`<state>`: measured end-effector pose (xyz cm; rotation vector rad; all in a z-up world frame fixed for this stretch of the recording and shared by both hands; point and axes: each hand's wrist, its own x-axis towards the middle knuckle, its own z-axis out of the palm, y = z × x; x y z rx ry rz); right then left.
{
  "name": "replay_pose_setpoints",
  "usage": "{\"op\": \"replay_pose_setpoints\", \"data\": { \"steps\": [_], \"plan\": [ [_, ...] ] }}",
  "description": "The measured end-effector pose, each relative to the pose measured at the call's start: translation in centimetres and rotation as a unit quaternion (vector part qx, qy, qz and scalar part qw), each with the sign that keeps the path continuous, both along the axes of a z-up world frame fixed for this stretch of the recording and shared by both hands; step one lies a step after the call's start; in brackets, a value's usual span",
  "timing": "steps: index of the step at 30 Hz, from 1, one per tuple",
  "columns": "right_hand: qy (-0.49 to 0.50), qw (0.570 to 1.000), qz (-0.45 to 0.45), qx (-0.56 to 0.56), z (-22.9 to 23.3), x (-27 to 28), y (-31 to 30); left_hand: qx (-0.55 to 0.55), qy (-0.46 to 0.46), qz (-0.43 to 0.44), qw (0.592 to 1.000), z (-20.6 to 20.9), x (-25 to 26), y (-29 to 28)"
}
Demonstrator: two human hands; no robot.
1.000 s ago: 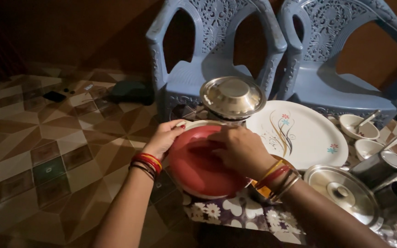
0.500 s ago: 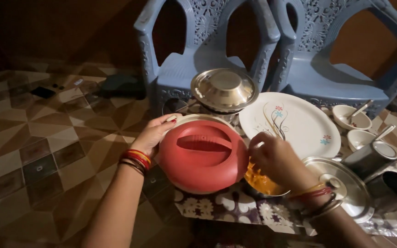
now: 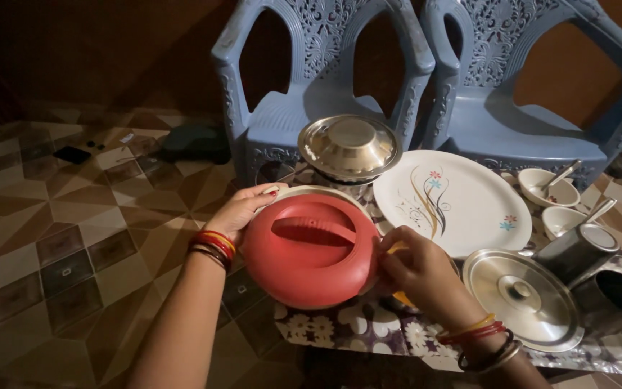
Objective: The person arranges items on a low dining table, moving a metal bowl and a red-lidded container, then repeatedly touching and repositioning a small metal bowl and a plate. The person also briefly touches a water bottle.
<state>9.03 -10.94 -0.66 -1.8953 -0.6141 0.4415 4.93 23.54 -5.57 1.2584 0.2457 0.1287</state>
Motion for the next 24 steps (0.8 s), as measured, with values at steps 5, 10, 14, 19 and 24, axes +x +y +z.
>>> {"op": "replay_pose_setpoints", "data": {
  "steps": [5,10,14,19,24],
  "plan": [
    [-0.005,0.999,-0.008,-0.033,0.8,-0.8,-0.1,-0.006,-0.024,-0.038,0.999,-1.1,1.4,0.7],
    [0.006,1.0,0.005,-0.016,0.7,-0.8,-0.3,0.007,-0.01,-0.06,0.998,-0.2,1.3,0.6],
    [-0.001,1.0,0.008,-0.013,1.2,-1.2,-0.2,-0.003,-0.012,-0.061,0.998,-0.2,1.3,0.6],
    [0.007,0.999,0.002,-0.033,1.1,-0.9,-0.2,0.021,-0.018,-0.067,0.997,-0.7,1.6,0.8],
    [0.014,1.0,0.008,-0.014,0.3,0.0,-0.4,0.085,0.006,-0.04,0.996,-0.9,2.1,1.4]
  ]
}}
